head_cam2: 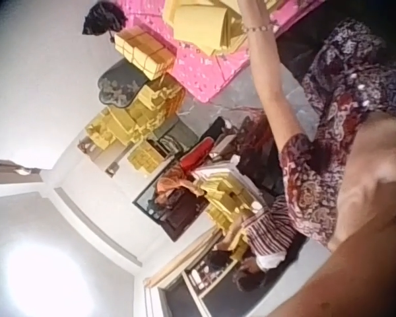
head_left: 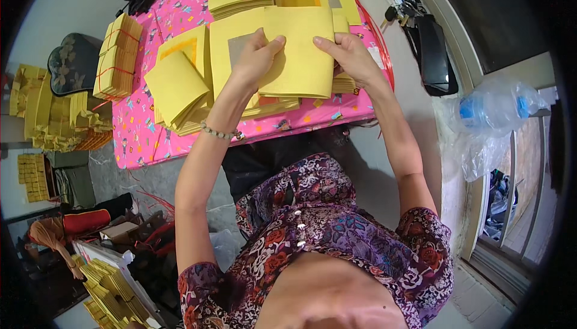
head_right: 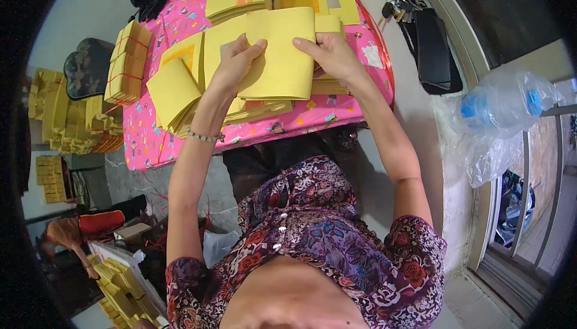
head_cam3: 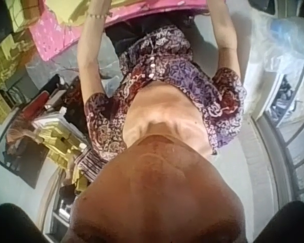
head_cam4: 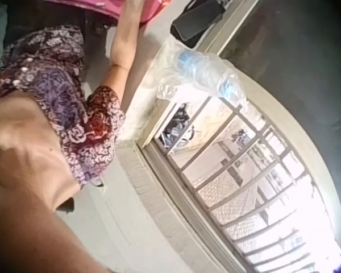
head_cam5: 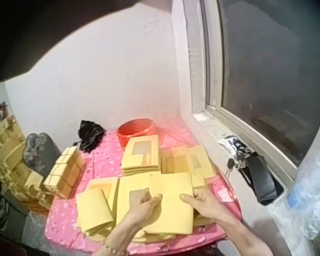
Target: Folding and stacking sheets of yellow paper with foil centers.
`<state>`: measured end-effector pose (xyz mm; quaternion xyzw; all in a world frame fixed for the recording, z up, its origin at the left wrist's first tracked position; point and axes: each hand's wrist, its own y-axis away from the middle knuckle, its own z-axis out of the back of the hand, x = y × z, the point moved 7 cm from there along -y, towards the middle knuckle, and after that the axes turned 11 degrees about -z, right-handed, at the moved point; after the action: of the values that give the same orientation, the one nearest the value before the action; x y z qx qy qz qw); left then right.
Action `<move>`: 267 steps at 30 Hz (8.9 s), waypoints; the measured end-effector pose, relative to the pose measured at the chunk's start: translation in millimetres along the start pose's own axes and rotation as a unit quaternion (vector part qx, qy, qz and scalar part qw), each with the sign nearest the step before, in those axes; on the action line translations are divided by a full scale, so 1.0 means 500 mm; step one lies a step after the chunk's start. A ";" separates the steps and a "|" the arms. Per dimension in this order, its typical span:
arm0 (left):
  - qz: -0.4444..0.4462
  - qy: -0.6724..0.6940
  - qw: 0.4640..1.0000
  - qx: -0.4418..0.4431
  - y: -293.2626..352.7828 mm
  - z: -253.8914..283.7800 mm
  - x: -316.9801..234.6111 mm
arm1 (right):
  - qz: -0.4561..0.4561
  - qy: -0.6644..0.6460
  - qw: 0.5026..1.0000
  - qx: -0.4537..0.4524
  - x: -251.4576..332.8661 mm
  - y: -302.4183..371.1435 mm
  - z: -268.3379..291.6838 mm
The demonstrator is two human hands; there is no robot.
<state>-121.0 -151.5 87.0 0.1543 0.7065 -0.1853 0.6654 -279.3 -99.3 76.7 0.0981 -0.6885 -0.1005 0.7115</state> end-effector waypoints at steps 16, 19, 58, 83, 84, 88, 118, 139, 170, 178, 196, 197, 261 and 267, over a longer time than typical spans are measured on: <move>-0.071 -0.057 0.995 -0.030 -0.102 -0.051 0.035 | -0.031 0.058 0.998 -0.020 -0.036 0.013 0.075; -0.039 -0.166 0.984 -0.049 -0.123 -0.045 0.059 | -0.051 0.052 0.997 -0.040 -0.058 0.010 0.092; -0.029 -0.474 0.880 0.014 -0.158 -0.107 0.147 | 0.180 0.381 0.858 -0.295 -0.053 0.000 0.132; -0.220 -0.658 0.715 0.087 -0.143 -0.154 0.121 | 0.137 0.486 0.835 -0.221 -0.148 -0.110 0.113; -0.205 -0.650 0.724 0.107 -0.145 -0.152 0.131 | 0.136 0.486 0.834 -0.221 -0.149 -0.110 0.114; -0.160 -0.595 0.780 0.114 -0.165 -0.133 0.163 | 0.118 0.493 0.835 -0.214 -0.145 -0.115 0.107; -0.205 -0.510 0.832 0.076 0.197 0.084 -0.053 | 0.388 0.415 0.823 0.003 0.057 0.088 -0.135; -0.241 -0.448 0.860 0.042 0.198 0.104 -0.033 | 0.303 0.346 0.887 0.038 0.030 0.056 -0.142; -0.326 -0.503 0.798 -0.066 0.185 0.092 -0.058 | 0.387 0.235 0.878 -0.154 0.092 0.087 -0.168; -0.379 -0.228 0.860 -0.255 0.267 0.148 -0.047 | 0.318 0.031 0.946 -0.056 0.046 -0.004 -0.187; -0.293 -0.110 0.947 -0.068 0.153 0.129 -0.029 | 0.379 0.146 0.910 0.082 0.077 0.032 -0.222; -0.293 -0.111 0.947 -0.078 0.152 0.127 -0.031 | 0.348 0.117 0.927 0.081 0.072 0.025 -0.218; -0.254 0.047 0.962 -0.085 0.117 0.039 -0.071 | 0.141 -0.113 0.983 0.032 0.052 0.023 -0.128; -0.146 0.116 0.981 -0.044 0.076 0.033 -0.050 | 0.114 -0.168 0.979 0.018 0.044 0.009 -0.116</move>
<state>-87.1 -124.7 109.3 0.0402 0.8012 -0.2302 0.5509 -220.5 -100.9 97.1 0.0138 -0.8068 -0.0213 0.5903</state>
